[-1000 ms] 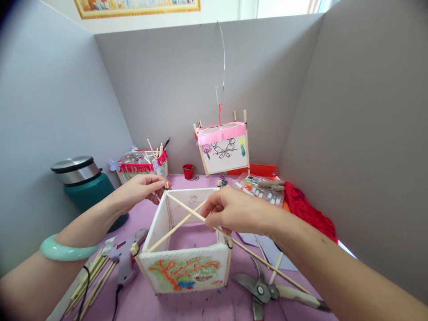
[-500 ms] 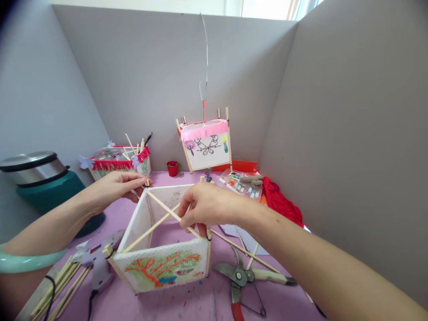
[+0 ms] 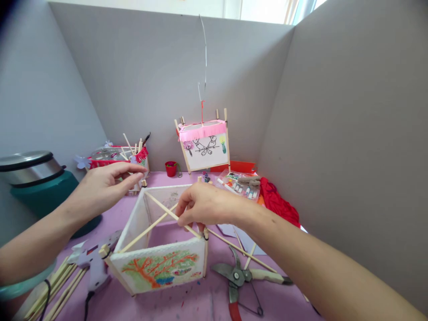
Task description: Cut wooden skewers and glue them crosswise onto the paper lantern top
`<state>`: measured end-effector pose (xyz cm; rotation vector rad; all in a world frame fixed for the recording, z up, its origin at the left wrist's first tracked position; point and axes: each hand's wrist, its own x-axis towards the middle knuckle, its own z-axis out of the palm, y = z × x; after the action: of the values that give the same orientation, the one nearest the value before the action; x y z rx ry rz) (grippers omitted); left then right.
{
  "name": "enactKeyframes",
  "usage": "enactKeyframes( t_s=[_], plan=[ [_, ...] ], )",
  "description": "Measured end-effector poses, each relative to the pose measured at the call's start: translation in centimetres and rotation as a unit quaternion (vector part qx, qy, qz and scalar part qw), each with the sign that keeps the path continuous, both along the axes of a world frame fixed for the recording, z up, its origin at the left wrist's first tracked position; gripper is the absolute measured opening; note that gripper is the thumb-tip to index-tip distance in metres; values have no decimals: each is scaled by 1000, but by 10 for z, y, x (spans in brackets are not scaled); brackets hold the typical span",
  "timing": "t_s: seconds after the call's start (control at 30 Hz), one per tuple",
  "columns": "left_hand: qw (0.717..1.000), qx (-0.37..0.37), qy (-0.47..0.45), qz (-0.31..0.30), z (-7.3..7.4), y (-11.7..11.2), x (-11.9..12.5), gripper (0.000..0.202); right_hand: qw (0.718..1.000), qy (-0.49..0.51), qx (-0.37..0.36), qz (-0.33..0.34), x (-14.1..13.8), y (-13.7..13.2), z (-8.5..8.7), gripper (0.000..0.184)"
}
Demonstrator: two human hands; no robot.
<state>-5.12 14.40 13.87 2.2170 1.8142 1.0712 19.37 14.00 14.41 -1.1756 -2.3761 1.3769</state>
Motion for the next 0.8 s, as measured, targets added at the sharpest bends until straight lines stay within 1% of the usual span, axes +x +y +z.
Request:
enactKeyframes(
  t_s=[0.03,0.1,0.2,0.33,0.47,0.57,0.7,0.8],
  plan=[
    [1000,9,12,-23,2,-4,4,28,1000,2,0,-3,0,0,-1,18],
    [996,-5,33,-83,5,-10,12,26,1000,4,0,-10,0,1,-2,18],
    [982,-62,68,-167,5,-16,21,23,1000,6,9,-22,0,1,-5,15],
    [960,-125,95,-234,6,-23,35,21,999,10,24,-28,1,1,-8,14],
    [943,-156,114,-272,11,-29,52,19,997,-4,78,-24,2,0,-9,10],
    [939,-167,126,-272,14,-29,61,20,993,-20,114,-34,6,-1,-8,9],
    [934,-186,125,-278,14,-26,65,14,994,36,82,-69,23,-13,-1,14],
    [932,-166,129,-296,13,-26,63,10,986,51,87,-136,43,-34,-2,19]
  ],
)
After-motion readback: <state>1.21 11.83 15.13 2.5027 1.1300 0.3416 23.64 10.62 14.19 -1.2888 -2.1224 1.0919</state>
